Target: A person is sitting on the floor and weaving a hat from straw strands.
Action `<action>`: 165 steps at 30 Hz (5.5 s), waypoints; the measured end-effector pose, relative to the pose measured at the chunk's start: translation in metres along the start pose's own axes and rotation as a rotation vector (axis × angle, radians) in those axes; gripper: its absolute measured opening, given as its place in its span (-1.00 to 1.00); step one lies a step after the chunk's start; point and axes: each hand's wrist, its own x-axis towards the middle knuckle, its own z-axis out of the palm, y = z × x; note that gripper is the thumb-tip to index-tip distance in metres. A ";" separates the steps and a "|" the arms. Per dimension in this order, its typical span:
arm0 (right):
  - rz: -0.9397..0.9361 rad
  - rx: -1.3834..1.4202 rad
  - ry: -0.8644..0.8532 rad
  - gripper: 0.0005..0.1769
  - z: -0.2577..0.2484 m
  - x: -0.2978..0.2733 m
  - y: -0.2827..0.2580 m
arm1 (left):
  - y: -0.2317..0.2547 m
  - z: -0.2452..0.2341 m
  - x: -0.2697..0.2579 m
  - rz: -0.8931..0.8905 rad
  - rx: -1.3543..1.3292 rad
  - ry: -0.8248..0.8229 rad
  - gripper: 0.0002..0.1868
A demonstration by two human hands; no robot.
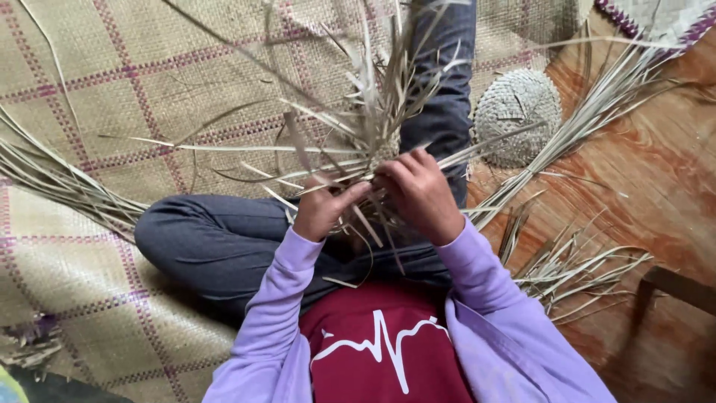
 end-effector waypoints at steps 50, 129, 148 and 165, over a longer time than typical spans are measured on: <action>0.615 0.545 -0.056 0.06 0.005 -0.011 0.016 | -0.021 0.025 0.018 -0.101 -0.663 0.156 -0.72; 0.233 0.613 -0.349 -0.88 0.030 0.014 0.047 | -0.165 -0.069 0.016 -0.284 -1.195 0.354 -0.69; 0.756 1.126 -0.398 -0.73 0.117 0.066 0.118 | -0.094 -0.107 -0.068 -0.217 0.103 -0.069 -0.38; 0.643 1.284 -0.224 -0.87 0.116 0.047 0.099 | -0.108 -0.099 0.101 -0.033 -0.307 -0.221 -0.64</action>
